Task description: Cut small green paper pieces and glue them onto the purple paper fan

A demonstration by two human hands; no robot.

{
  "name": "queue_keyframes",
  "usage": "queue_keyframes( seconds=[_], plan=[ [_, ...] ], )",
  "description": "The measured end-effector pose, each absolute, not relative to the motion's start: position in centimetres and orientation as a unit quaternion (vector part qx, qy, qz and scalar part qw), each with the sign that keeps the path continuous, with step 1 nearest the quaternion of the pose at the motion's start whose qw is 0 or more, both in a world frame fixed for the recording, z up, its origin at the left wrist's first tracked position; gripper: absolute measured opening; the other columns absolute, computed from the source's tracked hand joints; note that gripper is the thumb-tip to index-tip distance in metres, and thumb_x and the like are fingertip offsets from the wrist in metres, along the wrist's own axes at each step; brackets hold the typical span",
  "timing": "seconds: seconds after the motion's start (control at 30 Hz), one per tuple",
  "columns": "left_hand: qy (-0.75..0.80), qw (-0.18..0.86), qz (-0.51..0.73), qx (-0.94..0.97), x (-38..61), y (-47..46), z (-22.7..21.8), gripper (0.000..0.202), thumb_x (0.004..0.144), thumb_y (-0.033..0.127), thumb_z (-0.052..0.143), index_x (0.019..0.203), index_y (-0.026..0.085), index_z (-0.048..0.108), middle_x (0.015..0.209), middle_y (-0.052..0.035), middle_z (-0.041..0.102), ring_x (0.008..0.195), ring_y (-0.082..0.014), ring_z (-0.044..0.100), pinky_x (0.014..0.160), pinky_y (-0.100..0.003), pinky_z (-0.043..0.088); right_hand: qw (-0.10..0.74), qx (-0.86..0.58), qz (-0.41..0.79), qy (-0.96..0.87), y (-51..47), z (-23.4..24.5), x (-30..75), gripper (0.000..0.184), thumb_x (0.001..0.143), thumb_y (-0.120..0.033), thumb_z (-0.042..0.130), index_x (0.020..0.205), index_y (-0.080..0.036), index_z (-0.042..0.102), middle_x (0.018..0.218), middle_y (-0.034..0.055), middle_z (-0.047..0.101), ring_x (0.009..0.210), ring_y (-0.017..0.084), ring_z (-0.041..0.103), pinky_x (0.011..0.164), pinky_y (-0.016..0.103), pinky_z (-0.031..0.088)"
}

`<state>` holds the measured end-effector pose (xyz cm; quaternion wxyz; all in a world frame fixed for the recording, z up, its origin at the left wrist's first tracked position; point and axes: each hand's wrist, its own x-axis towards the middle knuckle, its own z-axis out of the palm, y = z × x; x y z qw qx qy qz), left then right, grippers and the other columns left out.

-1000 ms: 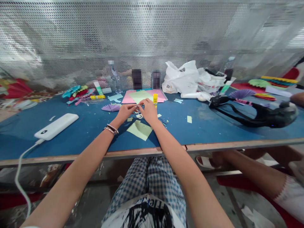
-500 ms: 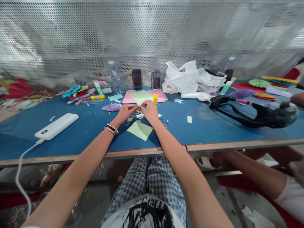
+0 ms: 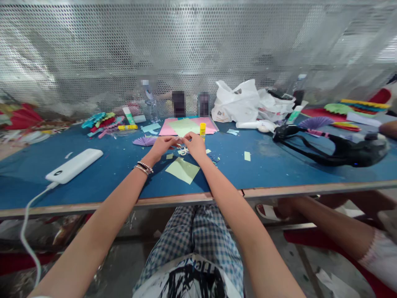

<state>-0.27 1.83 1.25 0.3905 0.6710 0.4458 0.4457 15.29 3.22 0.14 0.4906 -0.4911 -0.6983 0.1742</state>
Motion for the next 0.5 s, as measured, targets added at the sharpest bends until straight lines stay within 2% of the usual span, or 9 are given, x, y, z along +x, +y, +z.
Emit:
queue_keyframes(
  seconds=[0.1, 0.23, 0.37, 0.5],
  plan=[
    [0.443, 0.424, 0.454, 0.646, -0.4, 1.8, 1.4, 0.042, 0.072, 0.052, 0.053, 0.092, 0.017, 0.066, 0.096, -0.0089, 0.068, 0.079, -0.0161, 0.063, 0.064, -0.024, 0.045, 0.51, -0.485, 0.182, -0.687, 3.0, 0.4, 15.2, 0.021, 0.075, -0.037, 0.054, 0.068, -0.018, 0.054, 0.064, -0.0015, 0.058, 0.06, 0.012, 0.052, 0.059, 0.024, 0.039],
    [0.45, 0.466, 0.472, 0.598, -0.7, 1.9, 1.4, 0.044, 0.071, 0.051, 0.056, 0.098, 0.018, 0.064, 0.103, -0.0094, 0.066, 0.088, -0.0175, 0.062, 0.068, -0.024, 0.044, 0.548, -0.473, 0.181, -0.666, 2.7, 0.8, 15.2, 0.032, 0.083, -0.046, 0.04, 0.072, -0.018, 0.052, 0.064, -0.0002, 0.059, 0.059, 0.013, 0.053, 0.06, 0.025, 0.039],
    [0.445, 0.492, 0.484, 0.571, -0.8, 2.0, 1.4, 0.042, 0.07, 0.049, 0.057, 0.098, 0.018, 0.065, 0.106, -0.0094, 0.065, 0.092, -0.0187, 0.061, 0.07, -0.026, 0.044, 0.58, -0.483, 0.158, -0.637, 2.5, 1.1, 15.4, 0.033, 0.089, -0.042, 0.029, 0.079, -0.019, 0.05, 0.071, 0.0019, 0.06, 0.063, 0.013, 0.055, 0.065, 0.026, 0.041],
    [0.45, 0.478, 0.491, 0.573, -1.0, 1.9, 1.2, 0.039, 0.071, 0.047, 0.057, 0.098, 0.019, 0.065, 0.106, -0.0089, 0.065, 0.095, -0.0189, 0.061, 0.071, -0.026, 0.044, 0.633, -0.501, 0.087, -0.584, 2.8, 1.3, 15.8, 0.023, 0.088, -0.035, 0.031, 0.09, -0.018, 0.047, 0.085, 0.0059, 0.058, 0.077, 0.016, 0.055, 0.074, 0.029, 0.041]
  ],
)
